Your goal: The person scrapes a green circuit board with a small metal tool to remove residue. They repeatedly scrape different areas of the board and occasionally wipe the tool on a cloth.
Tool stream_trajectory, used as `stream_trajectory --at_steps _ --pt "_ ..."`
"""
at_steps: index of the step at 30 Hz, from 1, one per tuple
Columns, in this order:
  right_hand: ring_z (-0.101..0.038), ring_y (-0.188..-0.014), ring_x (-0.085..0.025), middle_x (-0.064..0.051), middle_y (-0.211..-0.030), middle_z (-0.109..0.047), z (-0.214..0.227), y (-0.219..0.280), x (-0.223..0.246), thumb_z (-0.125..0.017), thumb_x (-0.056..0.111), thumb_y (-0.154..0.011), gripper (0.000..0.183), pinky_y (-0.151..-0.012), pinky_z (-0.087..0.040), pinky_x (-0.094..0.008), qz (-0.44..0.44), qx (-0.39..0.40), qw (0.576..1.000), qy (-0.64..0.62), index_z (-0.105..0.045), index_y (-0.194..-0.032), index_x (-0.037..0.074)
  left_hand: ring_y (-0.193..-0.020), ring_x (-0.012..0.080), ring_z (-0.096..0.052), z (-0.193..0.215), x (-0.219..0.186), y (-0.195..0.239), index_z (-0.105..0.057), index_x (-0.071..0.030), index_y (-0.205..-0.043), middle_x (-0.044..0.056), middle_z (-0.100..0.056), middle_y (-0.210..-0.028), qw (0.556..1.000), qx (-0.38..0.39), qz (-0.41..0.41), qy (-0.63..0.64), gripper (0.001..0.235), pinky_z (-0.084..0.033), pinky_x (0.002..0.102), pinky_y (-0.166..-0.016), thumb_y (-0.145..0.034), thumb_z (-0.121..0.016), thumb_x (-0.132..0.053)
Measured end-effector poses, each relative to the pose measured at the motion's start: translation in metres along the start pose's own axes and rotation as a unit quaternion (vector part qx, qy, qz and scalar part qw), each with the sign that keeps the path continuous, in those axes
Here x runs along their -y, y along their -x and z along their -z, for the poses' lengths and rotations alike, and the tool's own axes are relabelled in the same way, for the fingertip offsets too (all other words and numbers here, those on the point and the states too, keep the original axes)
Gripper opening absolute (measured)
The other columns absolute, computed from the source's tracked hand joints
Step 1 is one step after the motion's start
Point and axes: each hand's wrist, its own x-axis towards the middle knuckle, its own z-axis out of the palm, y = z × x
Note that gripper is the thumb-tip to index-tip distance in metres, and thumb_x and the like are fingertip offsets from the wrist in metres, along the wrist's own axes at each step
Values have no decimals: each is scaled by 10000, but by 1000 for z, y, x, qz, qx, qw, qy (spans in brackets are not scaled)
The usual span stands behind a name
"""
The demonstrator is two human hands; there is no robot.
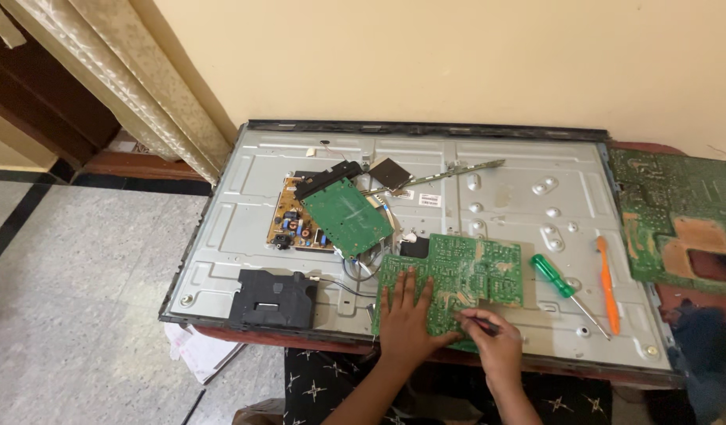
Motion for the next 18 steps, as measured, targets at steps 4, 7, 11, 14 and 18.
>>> stream_trajectory --at_steps 4,7,11,14,18 --pt "-743 -830 -154 -127 -920 -812 -7 11 6 -793 47 -848 144 -742 -581 -279 52 -43 990 122 -771 -979 -11 -1544 364 -198 -2 1 2 -408 -131 -1567 224 -266 -1656 1000 -5 3 15 1143 -133 612 -1196 -715 -681 -842" --pt "-780 -839 -137 -98 -922 -822 -8 19 15 -798 65 -810 105 -730 -614 -271 149 -16 970 192 -748 -878 2 -1541 364 -204 -1 1 2 -415 -143 -1574 224 -265 -1657 1000 -5 1 5 1106 -138 610 -1193 -728 -697 -798" --pt "-791 -867 -168 -87 -921 -797 -5 21 28 -812 52 -739 132 -729 -613 -283 262 21 927 268 -707 -814 21 -1538 365 -195 4 0 0 -413 -144 -1575 221 -249 -1660 1000 22 10 11 1120 -134 609 -1190 -700 -713 -776" --pt "-778 -857 -201 -88 -941 -798 -3 19 37 -814 28 -694 167 -721 -597 -309 263 51 919 290 -706 -822 27 -1547 353 -190 10 -4 -1 -400 -152 -1576 210 -241 -1667 999 47 21 -3 1133 -135 603 -1201 -690 -705 -788" --pt "-784 -893 -201 -84 -959 -801 -4 25 42 -797 14 -718 145 -719 -599 -311 246 64 928 274 -714 -834 39 -1550 357 -161 17 -7 -4 -368 -129 -1576 228 -217 -1661 998 52 17 -5 1147 -117 603 -1204 -731 -670 -843"
